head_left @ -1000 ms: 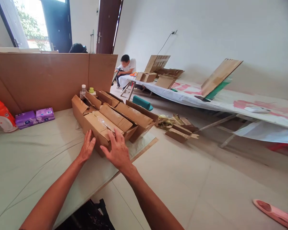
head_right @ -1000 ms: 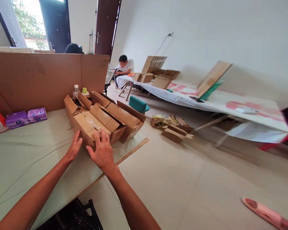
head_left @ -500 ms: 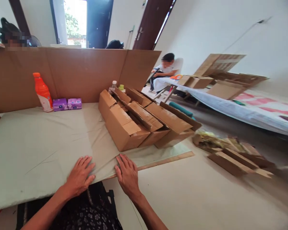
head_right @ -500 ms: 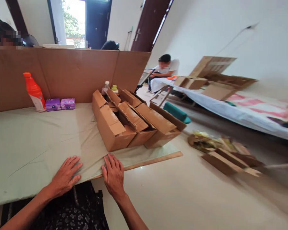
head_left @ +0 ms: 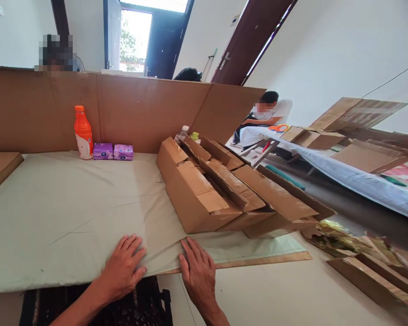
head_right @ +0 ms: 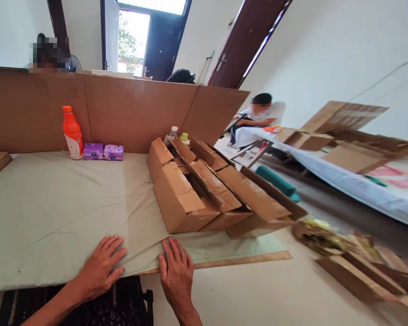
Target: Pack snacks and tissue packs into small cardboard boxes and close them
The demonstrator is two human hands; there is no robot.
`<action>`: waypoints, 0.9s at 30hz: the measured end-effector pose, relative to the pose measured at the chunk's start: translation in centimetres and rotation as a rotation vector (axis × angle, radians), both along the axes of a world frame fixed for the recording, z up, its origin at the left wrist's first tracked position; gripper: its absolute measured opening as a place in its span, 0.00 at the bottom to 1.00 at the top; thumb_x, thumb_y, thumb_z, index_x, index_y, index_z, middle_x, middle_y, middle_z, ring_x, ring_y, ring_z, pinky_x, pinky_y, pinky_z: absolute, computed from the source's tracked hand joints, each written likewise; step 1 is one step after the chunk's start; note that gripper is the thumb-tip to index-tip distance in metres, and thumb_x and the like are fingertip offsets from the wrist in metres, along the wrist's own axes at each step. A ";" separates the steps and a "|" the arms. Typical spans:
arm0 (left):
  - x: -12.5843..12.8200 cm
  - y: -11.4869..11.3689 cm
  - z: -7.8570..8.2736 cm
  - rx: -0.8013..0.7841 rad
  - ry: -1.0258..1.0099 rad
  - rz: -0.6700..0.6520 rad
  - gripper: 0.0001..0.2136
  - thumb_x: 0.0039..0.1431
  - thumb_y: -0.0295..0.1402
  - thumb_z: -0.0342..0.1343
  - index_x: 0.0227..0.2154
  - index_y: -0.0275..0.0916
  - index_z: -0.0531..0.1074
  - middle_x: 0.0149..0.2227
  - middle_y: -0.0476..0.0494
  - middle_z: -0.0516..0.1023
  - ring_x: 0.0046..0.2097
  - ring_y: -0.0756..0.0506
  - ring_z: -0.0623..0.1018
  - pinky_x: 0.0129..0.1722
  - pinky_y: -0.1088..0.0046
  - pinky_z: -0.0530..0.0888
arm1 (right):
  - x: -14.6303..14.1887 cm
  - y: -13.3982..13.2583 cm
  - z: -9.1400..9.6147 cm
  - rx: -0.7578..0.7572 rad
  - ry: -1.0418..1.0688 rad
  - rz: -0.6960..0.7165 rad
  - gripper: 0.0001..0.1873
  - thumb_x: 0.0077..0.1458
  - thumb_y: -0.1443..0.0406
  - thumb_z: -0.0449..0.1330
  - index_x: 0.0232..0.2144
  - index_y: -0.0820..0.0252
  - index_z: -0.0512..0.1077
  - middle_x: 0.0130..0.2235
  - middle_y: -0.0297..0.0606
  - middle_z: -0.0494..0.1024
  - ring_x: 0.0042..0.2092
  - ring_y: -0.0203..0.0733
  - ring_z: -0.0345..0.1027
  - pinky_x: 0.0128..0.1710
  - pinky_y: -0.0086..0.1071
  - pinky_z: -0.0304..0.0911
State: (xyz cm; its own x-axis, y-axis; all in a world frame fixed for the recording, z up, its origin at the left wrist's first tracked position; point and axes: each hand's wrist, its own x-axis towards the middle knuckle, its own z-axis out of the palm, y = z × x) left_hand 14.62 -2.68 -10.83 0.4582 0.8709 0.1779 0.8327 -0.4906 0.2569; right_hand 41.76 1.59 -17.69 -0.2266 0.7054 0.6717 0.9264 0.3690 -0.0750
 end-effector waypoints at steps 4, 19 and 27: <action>-0.3 0.2 -0.4 0.033 -0.004 -0.024 0.21 0.64 0.36 0.58 0.60 0.43 0.70 0.67 0.38 0.67 0.68 0.36 0.67 0.67 0.48 0.67 | -0.4 -0.1 0.5 -0.038 0.013 -0.035 0.20 0.69 0.62 0.47 0.56 0.59 0.71 0.58 0.47 0.76 0.60 0.50 0.66 0.59 0.46 0.56; -1.5 1.9 -1.8 0.310 -0.041 -0.113 0.19 0.67 0.38 0.50 0.59 0.43 0.71 0.64 0.38 0.71 0.64 0.36 0.72 0.58 0.51 0.76 | 1.9 0.7 10.3 0.032 0.462 0.040 0.15 0.67 0.63 0.54 0.53 0.55 0.74 0.59 0.48 0.75 0.59 0.50 0.70 0.56 0.47 0.66; 3.2 11.0 9.5 0.325 -0.204 -0.192 0.24 0.68 0.32 0.48 0.66 0.44 0.58 0.68 0.34 0.65 0.59 0.41 0.77 0.54 0.62 0.79 | 3.4 6.7 19.1 -0.088 0.408 0.072 0.32 0.65 0.60 0.57 0.68 0.59 0.58 0.60 0.49 0.75 0.60 0.52 0.69 0.61 0.51 0.65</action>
